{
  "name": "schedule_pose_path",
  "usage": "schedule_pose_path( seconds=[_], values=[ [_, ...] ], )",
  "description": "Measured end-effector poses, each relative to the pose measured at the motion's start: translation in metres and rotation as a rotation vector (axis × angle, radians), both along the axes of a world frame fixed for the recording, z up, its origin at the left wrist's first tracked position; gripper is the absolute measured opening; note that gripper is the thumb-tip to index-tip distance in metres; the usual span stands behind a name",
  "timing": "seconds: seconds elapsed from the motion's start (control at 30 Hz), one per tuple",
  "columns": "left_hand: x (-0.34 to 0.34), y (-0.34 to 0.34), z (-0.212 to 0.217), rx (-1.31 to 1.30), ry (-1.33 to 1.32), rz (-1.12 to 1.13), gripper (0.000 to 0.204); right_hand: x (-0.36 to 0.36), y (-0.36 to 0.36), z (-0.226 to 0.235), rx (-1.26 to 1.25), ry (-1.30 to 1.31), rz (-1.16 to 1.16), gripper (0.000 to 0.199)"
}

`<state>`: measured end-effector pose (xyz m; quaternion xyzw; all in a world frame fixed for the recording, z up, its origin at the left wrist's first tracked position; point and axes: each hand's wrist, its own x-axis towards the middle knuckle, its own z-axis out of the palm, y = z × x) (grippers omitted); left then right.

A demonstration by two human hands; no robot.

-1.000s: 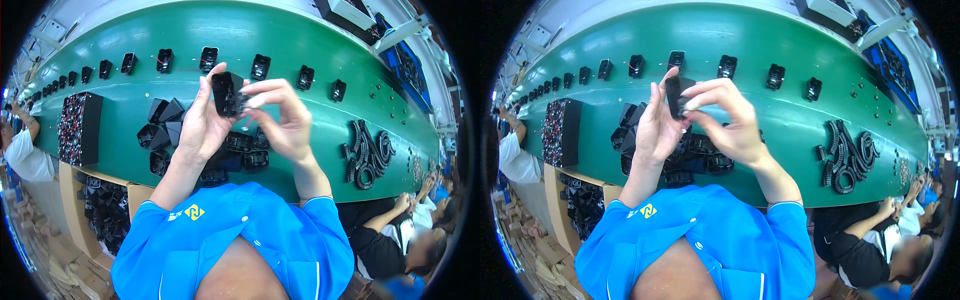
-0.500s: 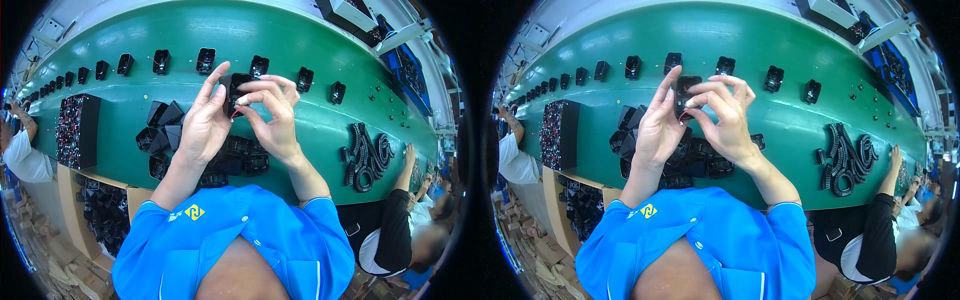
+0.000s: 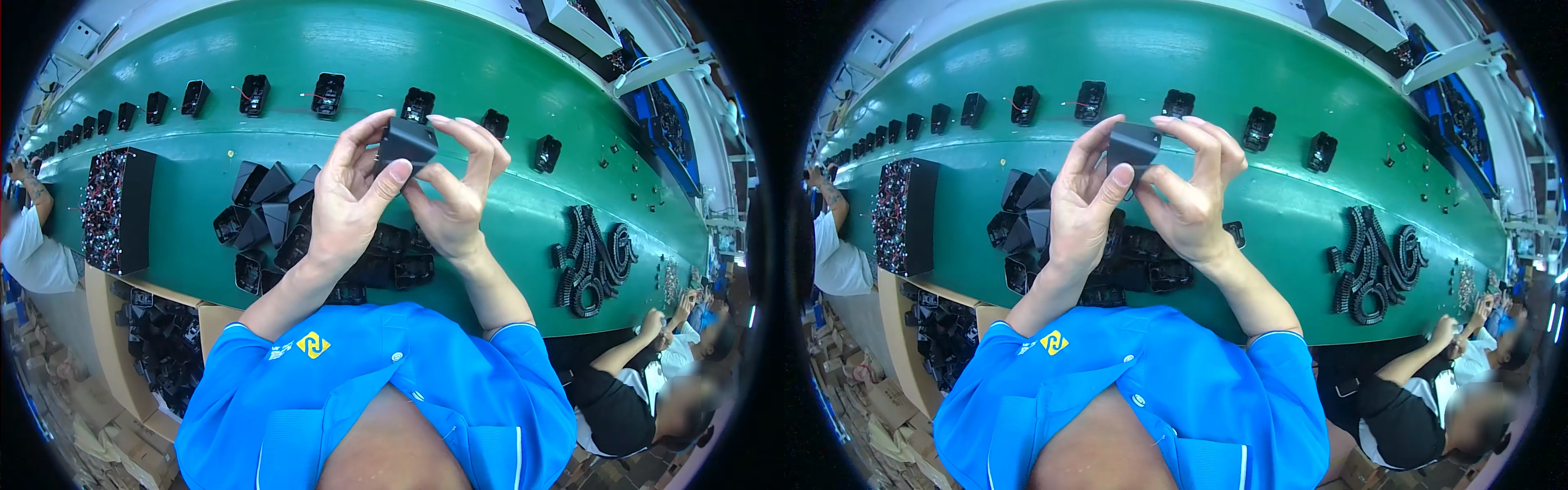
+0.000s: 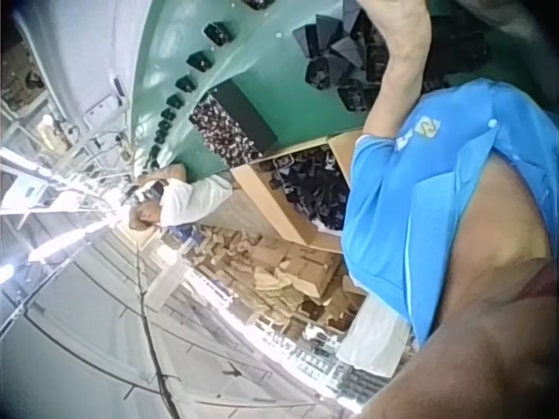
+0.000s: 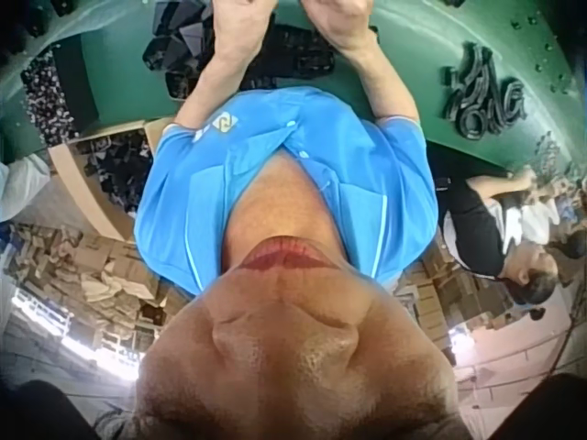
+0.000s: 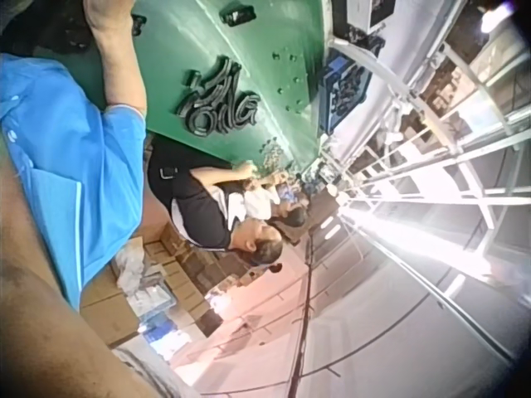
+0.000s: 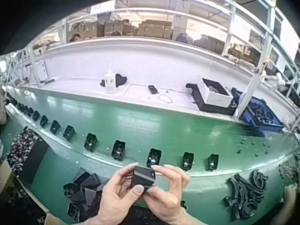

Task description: Assembling small electronic housing components on an assembly line.

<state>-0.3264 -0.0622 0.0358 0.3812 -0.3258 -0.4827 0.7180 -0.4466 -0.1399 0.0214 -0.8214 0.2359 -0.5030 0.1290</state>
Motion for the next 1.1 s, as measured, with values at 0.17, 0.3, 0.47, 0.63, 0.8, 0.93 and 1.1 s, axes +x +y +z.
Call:
schedule_pose_path(
  seconds=[0.17,0.3,0.47,0.63,0.8,0.93,1.1],
  values=[
    [0.006,0.006,0.003,-0.029,-0.074,-0.071,0.054,-0.005,-0.008,-0.02,0.216,-0.21,0.124,0.025],
    [0.005,0.007,0.003,-0.051,-0.135,-0.1,0.052,-0.003,-0.008,-0.03,0.361,-0.38,0.241,0.027],
    [0.002,0.008,0.009,-0.049,-0.125,-0.062,0.05,0.003,-0.006,-0.025,0.337,-0.419,0.266,0.028],
    [0.003,0.006,0.011,0.024,-0.073,-0.011,0.047,0.0,-0.006,-0.016,0.094,-0.16,0.241,0.021],
    [-0.004,0.012,0.0,0.067,-0.115,-0.008,0.048,-0.019,-0.01,-0.022,-0.05,-0.078,0.016,0.027],
    [0.013,0.015,-0.001,-0.012,-0.359,0.127,0.049,-0.07,-0.051,-0.005,-0.182,0.116,-0.258,0.027],
    [0.085,0.062,-0.019,0.148,-0.678,0.648,0.032,-0.23,-0.143,-0.022,-0.066,0.704,-0.682,0.026]
  ],
)
